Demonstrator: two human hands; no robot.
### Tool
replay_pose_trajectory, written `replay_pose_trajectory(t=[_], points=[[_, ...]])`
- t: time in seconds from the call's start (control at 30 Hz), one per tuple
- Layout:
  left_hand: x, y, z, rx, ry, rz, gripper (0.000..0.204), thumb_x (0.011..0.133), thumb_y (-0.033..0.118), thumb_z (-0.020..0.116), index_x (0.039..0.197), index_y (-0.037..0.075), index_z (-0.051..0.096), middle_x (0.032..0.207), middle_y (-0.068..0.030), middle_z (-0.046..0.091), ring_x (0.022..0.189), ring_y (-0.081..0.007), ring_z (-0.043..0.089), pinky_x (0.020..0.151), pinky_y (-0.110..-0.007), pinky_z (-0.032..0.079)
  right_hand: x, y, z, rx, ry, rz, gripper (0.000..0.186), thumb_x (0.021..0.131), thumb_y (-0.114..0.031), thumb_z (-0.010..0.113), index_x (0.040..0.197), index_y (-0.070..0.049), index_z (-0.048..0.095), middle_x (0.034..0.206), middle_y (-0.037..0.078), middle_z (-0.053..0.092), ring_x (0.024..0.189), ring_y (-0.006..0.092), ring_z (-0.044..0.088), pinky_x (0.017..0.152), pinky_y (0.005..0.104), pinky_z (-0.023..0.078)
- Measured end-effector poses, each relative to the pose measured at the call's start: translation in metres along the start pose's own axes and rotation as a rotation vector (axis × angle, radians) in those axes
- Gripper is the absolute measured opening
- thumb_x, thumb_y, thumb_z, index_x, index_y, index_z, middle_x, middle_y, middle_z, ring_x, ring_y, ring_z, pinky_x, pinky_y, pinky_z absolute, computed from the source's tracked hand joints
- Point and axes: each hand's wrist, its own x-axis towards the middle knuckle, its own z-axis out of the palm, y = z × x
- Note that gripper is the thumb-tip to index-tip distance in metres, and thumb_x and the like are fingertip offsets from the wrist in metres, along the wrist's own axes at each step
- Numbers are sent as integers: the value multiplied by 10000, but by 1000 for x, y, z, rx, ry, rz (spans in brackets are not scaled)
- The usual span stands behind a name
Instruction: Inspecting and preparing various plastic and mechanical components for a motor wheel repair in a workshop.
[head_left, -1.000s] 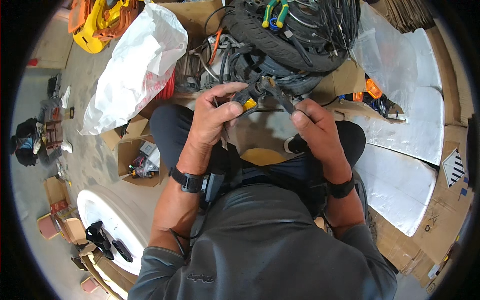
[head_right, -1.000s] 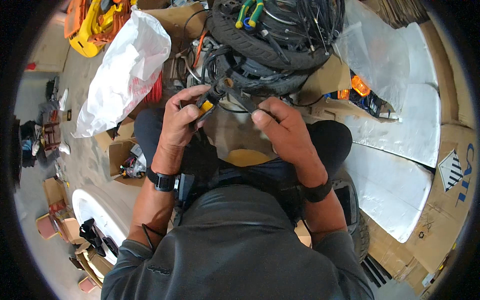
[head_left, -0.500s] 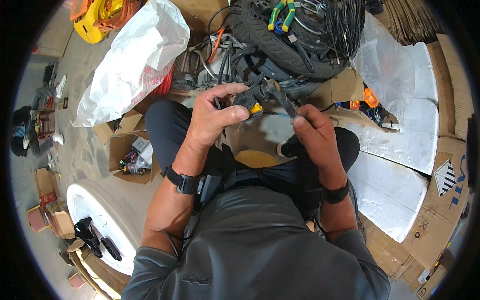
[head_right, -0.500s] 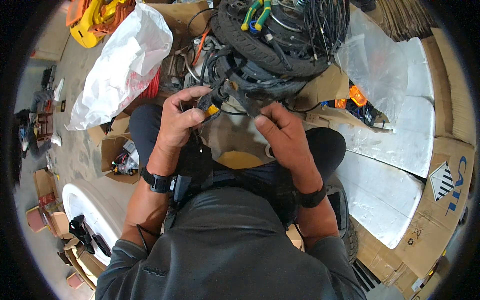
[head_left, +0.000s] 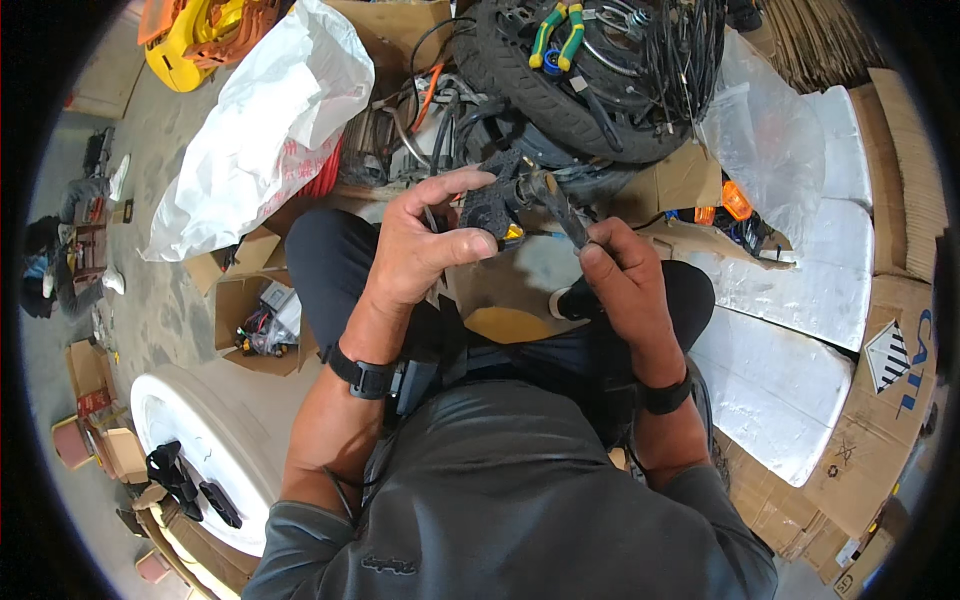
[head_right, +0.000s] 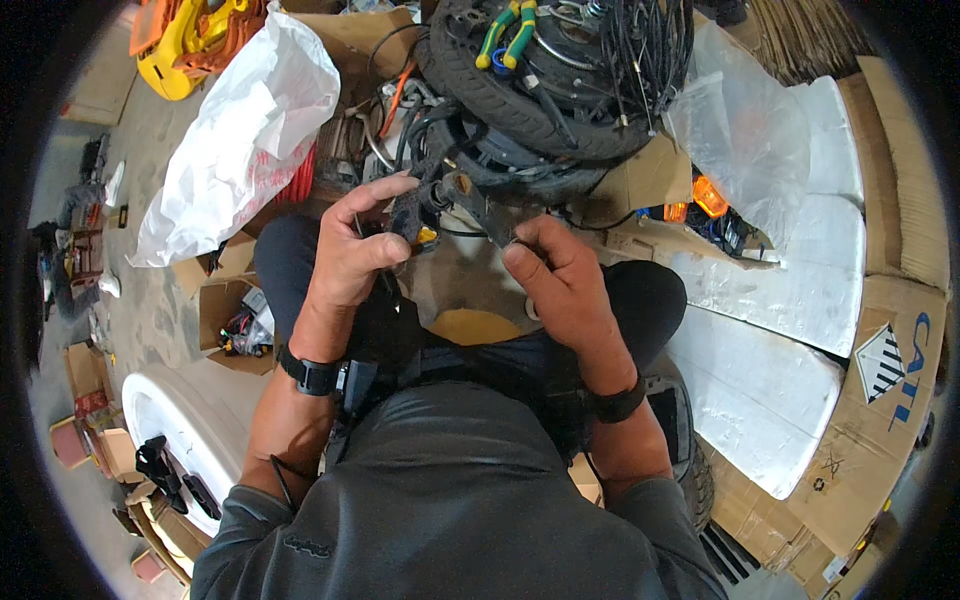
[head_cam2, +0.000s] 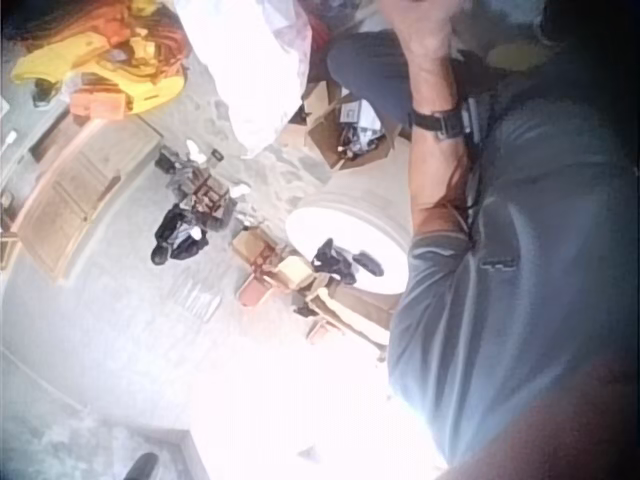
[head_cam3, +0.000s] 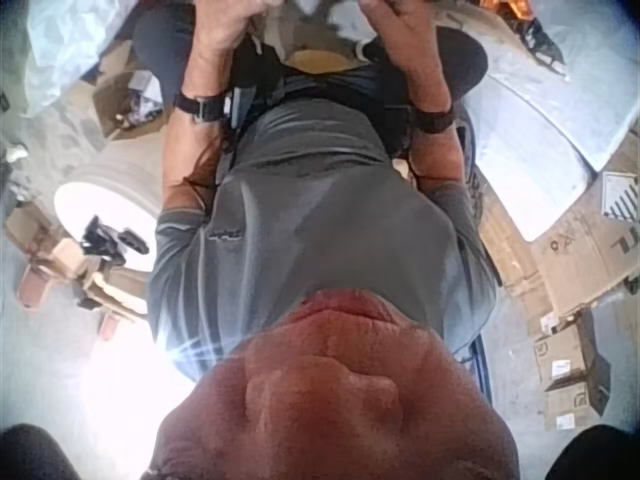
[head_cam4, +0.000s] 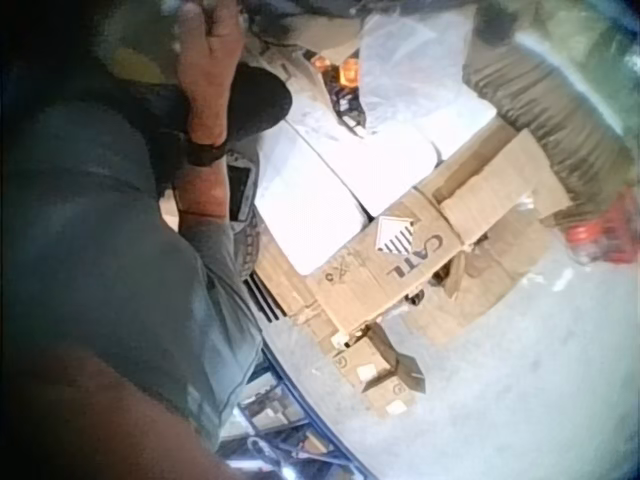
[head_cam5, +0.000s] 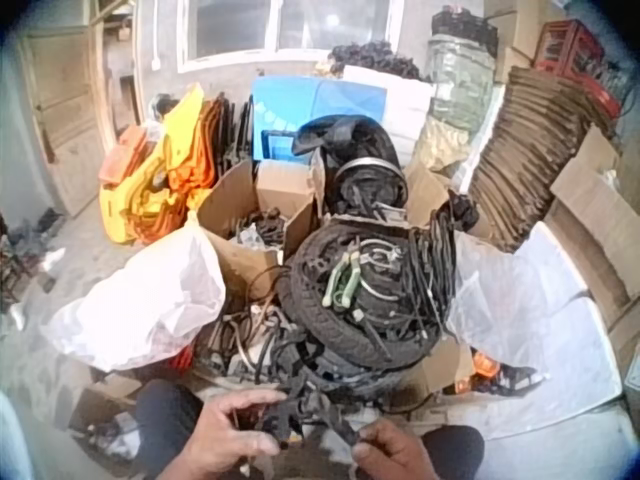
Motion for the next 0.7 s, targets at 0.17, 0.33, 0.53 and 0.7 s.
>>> replay_pose_trajectory(t=[0.17, 0.33, 0.53, 0.7], points=[[-3, 13, 7, 156, 43, 28, 668, 561, 198, 912, 1156, 46, 651, 1323, -102, 537, 834, -69, 536, 706, -209, 438, 2, 9, 4, 72, -9, -26, 209, 935, -236, 614, 964, -37, 559, 742, -41, 494, 683, 37, 431, 589, 215, 373], [-4, 26, 27, 123, 81, 101, 785, 556, 121, 913, 1260, 43, 575, 1296, -69, 547, 885, -81, 569, 717, -226, 469, 1, 8, 5, 112, -66, 6, 214, 946, -252, 605, 991, -46, 569, 702, -37, 505, 603, 27, 446, 535, 199, 367], [-6, 31, 33, 135, 101, 147, 842, 574, 122, 907, 1320, 55, 520, 1239, -39, 573, 884, -80, 579, 687, -218, 474, -1, 1, 13, 258, -108, -10, 247, 973, -260, 556, 1057, -28, 572, 674, -28, 506, 543, 33, 428, 486, 194, 341], [-5, 30, 26, 107, 78, 133, 828, 599, 115, 892, 1326, 30, 506, 1277, -73, 569, 768, -50, 548, 625, -184, 438, -2, 7, 9, 351, -87, 72, 313, 998, -311, 489, 1071, -16, 564, 657, -13, 506, 512, 45, 417, 469, 195, 312]])
